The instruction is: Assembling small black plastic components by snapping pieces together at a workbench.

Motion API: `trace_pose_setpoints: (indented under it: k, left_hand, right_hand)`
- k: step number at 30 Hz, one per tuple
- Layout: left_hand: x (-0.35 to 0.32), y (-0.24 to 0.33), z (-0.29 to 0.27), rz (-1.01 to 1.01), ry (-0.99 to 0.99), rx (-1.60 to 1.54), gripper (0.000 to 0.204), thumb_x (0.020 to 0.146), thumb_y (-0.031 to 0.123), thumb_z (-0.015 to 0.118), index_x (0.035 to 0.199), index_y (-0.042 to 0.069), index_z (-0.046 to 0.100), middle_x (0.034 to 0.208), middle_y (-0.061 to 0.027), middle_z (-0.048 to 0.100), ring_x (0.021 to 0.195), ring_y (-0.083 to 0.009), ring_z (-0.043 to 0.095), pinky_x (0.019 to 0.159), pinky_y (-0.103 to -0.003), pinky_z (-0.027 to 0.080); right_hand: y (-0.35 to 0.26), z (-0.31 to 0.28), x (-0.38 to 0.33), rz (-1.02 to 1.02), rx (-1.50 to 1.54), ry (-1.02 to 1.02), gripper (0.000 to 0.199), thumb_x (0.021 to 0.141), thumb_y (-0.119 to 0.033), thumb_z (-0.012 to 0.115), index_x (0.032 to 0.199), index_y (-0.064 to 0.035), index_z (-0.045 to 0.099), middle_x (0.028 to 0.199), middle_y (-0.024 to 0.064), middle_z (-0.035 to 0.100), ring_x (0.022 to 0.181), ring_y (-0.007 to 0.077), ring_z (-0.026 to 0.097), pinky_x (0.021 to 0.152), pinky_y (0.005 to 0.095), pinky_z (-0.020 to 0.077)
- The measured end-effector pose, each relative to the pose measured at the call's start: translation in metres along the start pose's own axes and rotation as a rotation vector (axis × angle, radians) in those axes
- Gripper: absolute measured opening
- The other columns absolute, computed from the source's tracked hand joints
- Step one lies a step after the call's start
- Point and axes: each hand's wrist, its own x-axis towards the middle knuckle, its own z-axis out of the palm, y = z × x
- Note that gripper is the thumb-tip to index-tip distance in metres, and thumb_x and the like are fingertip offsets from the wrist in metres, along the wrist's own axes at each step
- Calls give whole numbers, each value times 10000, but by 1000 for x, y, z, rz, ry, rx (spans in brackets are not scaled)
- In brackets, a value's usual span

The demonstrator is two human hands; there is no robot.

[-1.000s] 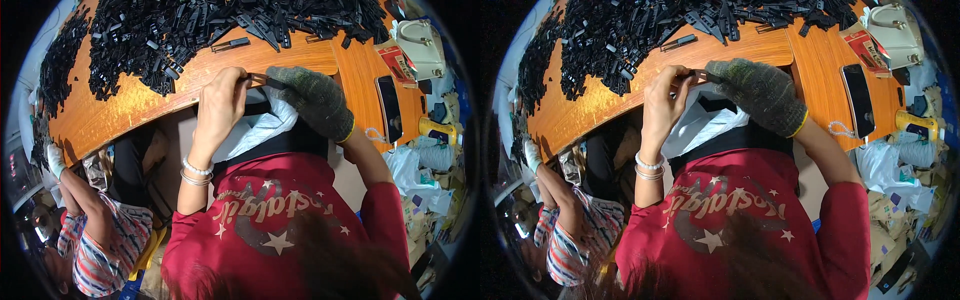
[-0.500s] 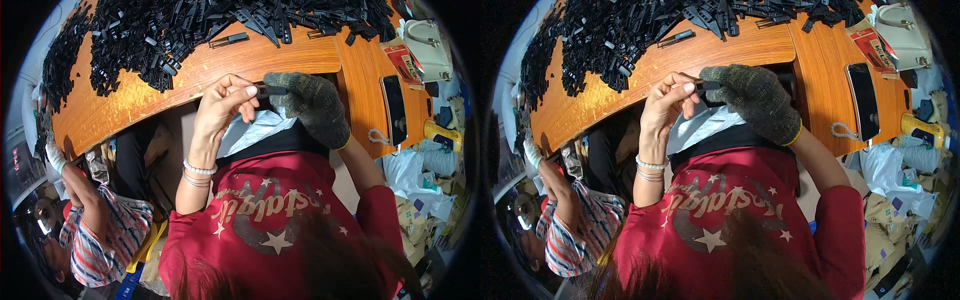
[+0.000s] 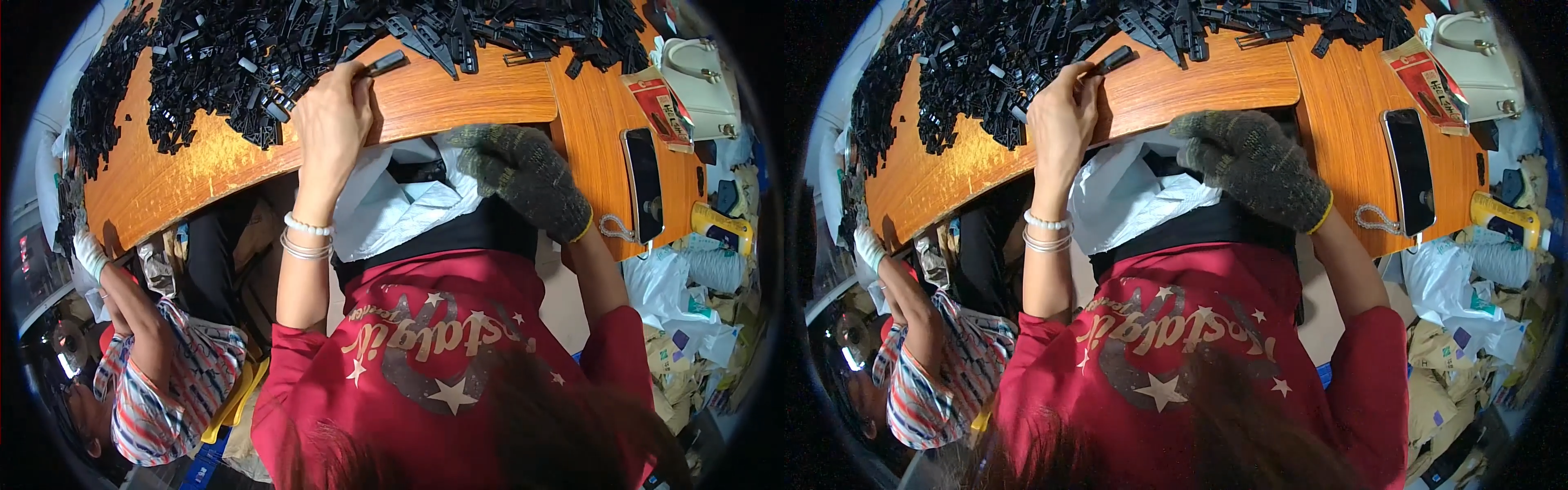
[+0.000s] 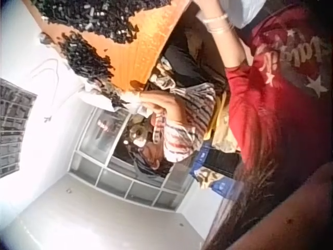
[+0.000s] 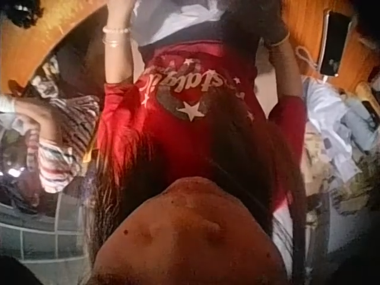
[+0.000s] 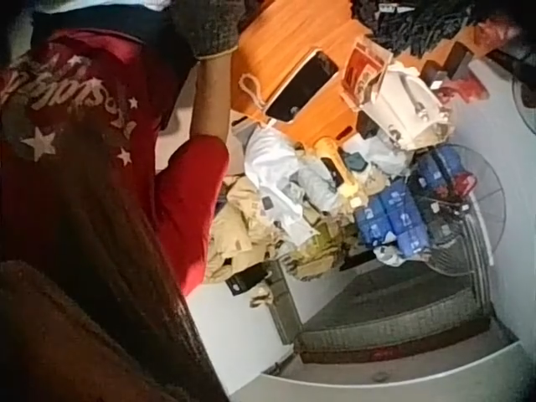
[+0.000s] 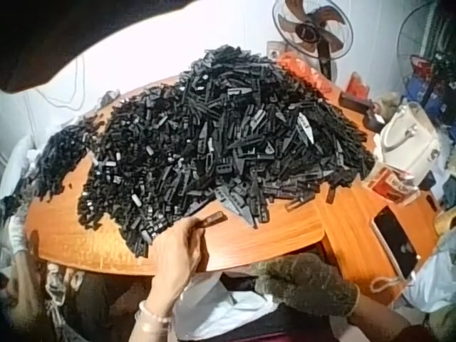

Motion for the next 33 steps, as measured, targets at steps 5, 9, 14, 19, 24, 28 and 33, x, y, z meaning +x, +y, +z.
trace_pose_setpoints:
  k: [5, 9, 14, 19, 24, 28, 33]
  left_hand:
    - [-12, 18, -6, 141, -61, -270, 125, 846, 103, 654, 964, 61, 649, 774, -142, 665, 620, -296, 643, 541, -359, 484]
    - [-23, 26, -12, 194, -148, -384, 172, 845, 51, 675, 1002, -5, 630, 827, -133, 677, 707, -234, 691, 612, -294, 522]
    - [1, -14, -14, -35, 185, 286, 329, 828, 220, 702, 1041, 0, 585, 967, -152, 558, 744, -316, 599, 586, -380, 488]
    - [6, -12, -10, -25, 154, 241, 389, 818, 255, 728, 1080, -8, 611, 1033, -156, 566, 862, -336, 608, 694, -382, 497]
    - [-16, 5, 0, 15, 88, -72, 269, 827, 89, 701, 1059, -8, 603, 1032, -167, 551, 846, -333, 606, 708, -385, 505]
    - [-24, 8, -3, 2, 86, -157, 473, 763, 91, 778, 1177, 2, 567, 1129, -138, 526, 786, -219, 563, 694, -312, 497]
    - [-34, 13, -16, -169, 83, -342, 474, 743, 56, 787, 1162, 2, 571, 1087, -124, 525, 815, -195, 572, 691, -294, 494]
  right_hand:
    - [6, 3, 21, -354, -260, 333, 333, 910, -190, 596, 1218, -65, 601, 1146, 127, 641, 962, 244, 640, 835, 349, 512]
    - [17, 7, 36, -407, -708, 256, 344, 887, -176, 560, 1219, -91, 585, 1114, 149, 623, 953, 285, 629, 824, 392, 508]
    - [37, 4, 44, -571, -922, 213, 353, 860, -169, 546, 1207, -129, 598, 1000, 134, 625, 855, 300, 633, 732, 417, 516]
    - [13, 6, 42, -175, -827, 28, 242, 888, -164, 564, 1095, -203, 682, 1332, 39, 556, 1162, 265, 555, 941, 390, 458]
    - [28, 6, 44, -253, -975, 18, 203, 890, -207, 578, 1051, -223, 702, 1318, 12, 569, 1112, 248, 582, 896, 366, 484]
    - [36, 8, 45, -321, -1032, 63, 196, 892, -224, 585, 1060, -225, 687, 1297, 0, 584, 1075, 239, 601, 871, 364, 497]
    - [42, 6, 44, -458, -1066, 148, 184, 893, -236, 590, 1048, -237, 690, 1291, -8, 590, 1032, 232, 618, 836, 370, 510]
